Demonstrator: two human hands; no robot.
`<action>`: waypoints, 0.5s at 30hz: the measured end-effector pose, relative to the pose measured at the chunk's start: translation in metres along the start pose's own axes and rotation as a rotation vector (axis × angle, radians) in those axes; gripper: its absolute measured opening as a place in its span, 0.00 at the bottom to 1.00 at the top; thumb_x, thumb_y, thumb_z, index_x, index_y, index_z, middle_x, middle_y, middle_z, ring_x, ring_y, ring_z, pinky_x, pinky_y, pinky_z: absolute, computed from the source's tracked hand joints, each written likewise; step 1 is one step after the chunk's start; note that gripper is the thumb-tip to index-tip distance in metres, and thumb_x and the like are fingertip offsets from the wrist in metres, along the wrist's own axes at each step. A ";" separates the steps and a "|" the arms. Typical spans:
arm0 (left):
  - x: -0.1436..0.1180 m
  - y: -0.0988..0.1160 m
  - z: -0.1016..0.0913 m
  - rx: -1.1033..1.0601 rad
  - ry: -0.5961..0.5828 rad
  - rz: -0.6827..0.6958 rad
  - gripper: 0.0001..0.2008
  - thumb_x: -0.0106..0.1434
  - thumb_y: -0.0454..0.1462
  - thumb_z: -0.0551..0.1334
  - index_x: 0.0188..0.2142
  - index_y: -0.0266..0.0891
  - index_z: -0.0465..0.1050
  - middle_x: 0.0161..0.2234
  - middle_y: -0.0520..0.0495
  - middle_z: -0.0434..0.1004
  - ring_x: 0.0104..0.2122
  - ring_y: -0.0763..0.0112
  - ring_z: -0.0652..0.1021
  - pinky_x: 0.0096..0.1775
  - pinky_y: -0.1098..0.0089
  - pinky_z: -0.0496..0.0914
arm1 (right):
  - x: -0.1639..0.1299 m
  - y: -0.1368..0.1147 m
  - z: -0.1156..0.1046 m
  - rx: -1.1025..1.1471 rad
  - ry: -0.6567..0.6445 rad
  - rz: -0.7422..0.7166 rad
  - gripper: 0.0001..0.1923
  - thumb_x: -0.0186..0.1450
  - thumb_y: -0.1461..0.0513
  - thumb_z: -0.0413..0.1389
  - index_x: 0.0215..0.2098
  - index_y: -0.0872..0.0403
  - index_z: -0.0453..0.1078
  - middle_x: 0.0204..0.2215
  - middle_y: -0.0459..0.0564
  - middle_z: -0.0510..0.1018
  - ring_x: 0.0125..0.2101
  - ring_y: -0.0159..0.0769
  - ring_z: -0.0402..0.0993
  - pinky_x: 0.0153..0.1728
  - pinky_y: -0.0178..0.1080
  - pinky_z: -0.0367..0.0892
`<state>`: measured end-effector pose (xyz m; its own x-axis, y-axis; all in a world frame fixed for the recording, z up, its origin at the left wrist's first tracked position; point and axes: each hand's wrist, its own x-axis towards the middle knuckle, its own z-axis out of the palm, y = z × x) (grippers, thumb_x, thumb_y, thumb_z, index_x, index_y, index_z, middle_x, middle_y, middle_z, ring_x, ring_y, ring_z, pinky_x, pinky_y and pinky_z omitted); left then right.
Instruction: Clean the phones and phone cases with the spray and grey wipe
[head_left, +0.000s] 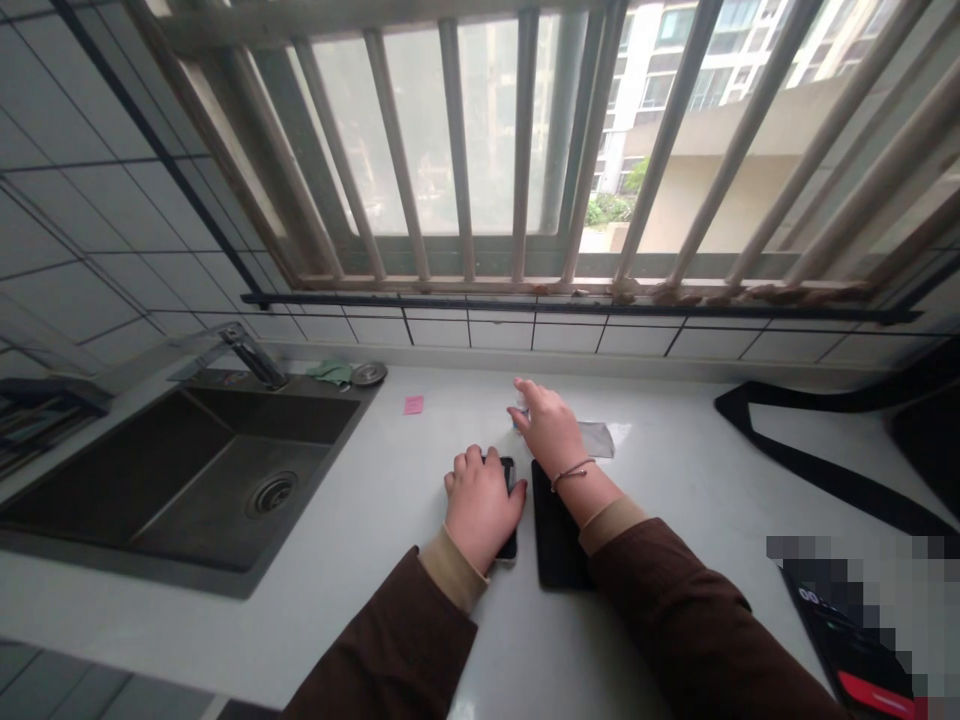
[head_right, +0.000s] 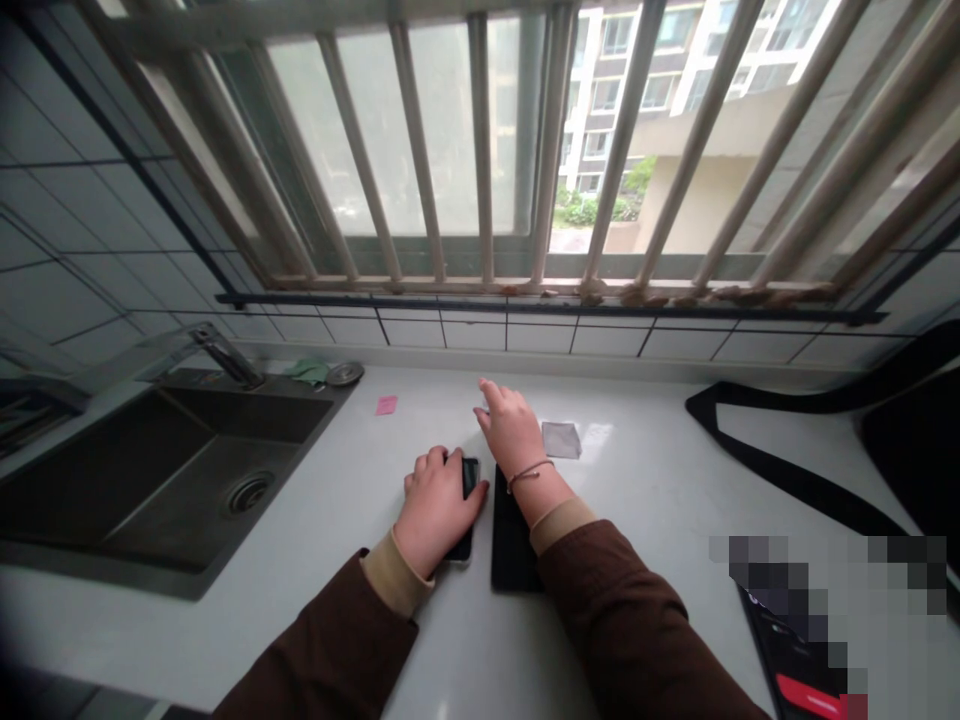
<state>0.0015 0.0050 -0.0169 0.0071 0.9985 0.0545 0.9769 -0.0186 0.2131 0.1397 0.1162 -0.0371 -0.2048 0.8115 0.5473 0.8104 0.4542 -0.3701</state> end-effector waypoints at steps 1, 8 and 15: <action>0.000 0.000 0.000 0.001 0.002 0.002 0.24 0.68 0.49 0.63 0.58 0.38 0.73 0.55 0.33 0.72 0.56 0.44 0.71 0.52 0.52 0.68 | -0.001 0.000 0.001 0.004 0.006 0.005 0.22 0.72 0.63 0.60 0.64 0.56 0.67 0.47 0.58 0.81 0.45 0.48 0.76 0.49 0.46 0.70; 0.001 0.000 0.000 0.005 -0.001 0.007 0.23 0.69 0.49 0.63 0.57 0.37 0.73 0.54 0.32 0.71 0.56 0.43 0.71 0.52 0.52 0.68 | -0.001 -0.005 0.000 0.020 0.016 0.022 0.21 0.73 0.63 0.57 0.64 0.54 0.67 0.50 0.58 0.81 0.49 0.48 0.74 0.53 0.47 0.69; 0.000 -0.001 0.002 0.005 0.006 0.009 0.22 0.69 0.49 0.63 0.55 0.38 0.74 0.53 0.33 0.72 0.55 0.44 0.71 0.51 0.52 0.68 | -0.003 -0.009 0.003 0.008 0.009 0.049 0.27 0.73 0.64 0.56 0.69 0.55 0.61 0.47 0.58 0.79 0.47 0.48 0.74 0.51 0.46 0.70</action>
